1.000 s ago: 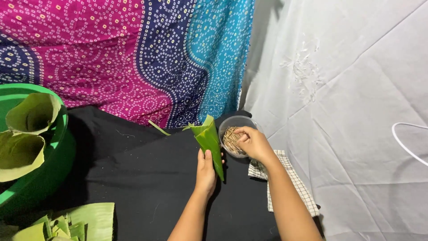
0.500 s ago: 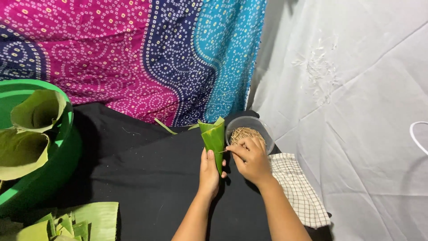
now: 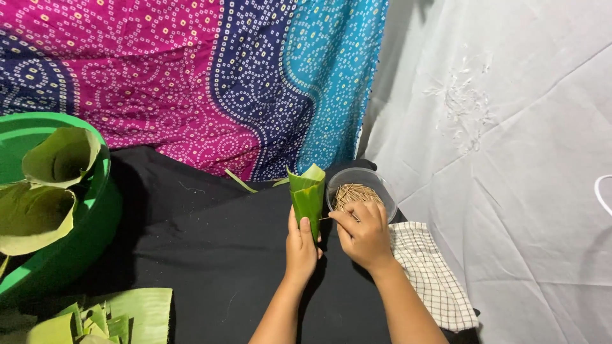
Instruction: Wiping banana leaves with a cloth and folding them into cone shapes for food packaging.
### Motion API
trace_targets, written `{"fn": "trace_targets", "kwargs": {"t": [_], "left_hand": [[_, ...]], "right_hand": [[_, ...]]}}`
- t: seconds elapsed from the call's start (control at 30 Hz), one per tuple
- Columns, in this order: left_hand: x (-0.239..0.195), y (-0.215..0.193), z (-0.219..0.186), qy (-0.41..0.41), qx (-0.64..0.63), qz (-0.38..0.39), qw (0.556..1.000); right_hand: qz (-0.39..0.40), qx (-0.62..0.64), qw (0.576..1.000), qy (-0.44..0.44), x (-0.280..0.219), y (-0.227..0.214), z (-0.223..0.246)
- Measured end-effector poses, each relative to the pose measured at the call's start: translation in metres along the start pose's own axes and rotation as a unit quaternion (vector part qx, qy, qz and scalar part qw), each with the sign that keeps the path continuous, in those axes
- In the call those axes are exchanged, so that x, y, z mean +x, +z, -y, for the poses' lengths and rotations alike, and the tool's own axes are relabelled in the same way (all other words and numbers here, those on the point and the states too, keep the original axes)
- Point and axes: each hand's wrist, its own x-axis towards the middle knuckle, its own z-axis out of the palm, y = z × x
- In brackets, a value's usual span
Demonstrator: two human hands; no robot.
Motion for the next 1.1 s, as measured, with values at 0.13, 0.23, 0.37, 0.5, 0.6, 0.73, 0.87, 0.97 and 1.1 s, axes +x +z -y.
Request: {"fn": "trace_targets", "kwargs": {"t": [0.13, 0.23, 0.37, 0.5, 0.6, 0.73, 0.87, 0.97, 1.1], "left_hand": [[0.0, 0.0, 0.004, 0.004, 0.001, 0.012, 1.0], [-0.001, -0.001, 0.002, -0.012, -0.026, 0.027, 0.999], [-0.002, -0.002, 0.001, -0.028, -0.072, 0.05, 0.996], [-0.004, -0.002, 0.001, -0.027, -0.076, 0.086, 0.993], [-0.003, -0.003, -0.007, -0.02, -0.085, 0.101, 0.991], [-0.002, -0.007, -0.022, -0.019, -0.107, 0.104, 0.989], [-0.003, -0.008, -0.014, -0.036, -0.166, 0.124, 0.978], [0.0, -0.011, -0.008, -0.04, -0.217, 0.142, 0.965], [0.003, -0.01, 0.01, -0.06, -0.298, 0.171, 0.937]], "right_hand": [[-0.004, 0.023, 1.0, 0.009, 0.004, -0.001, 0.004], [0.02, 0.065, 0.997, 0.039, 0.002, 0.002, 0.004], [0.032, 0.117, 0.991, 0.059, 0.001, 0.002, 0.001], [0.056, 0.102, 0.992, 0.046, -0.006, 0.006, -0.005], [0.095, 0.116, 0.986, 0.066, -0.011, 0.009, -0.004], [0.099, 0.201, 0.967, 0.121, -0.002, -0.001, -0.006], [0.12, 0.282, 0.935, 0.178, -0.005, -0.001, -0.009], [0.121, 0.324, 0.917, 0.199, -0.004, -0.002, -0.012], [0.13, 0.397, 0.878, 0.233, -0.008, 0.0, -0.019]]}}
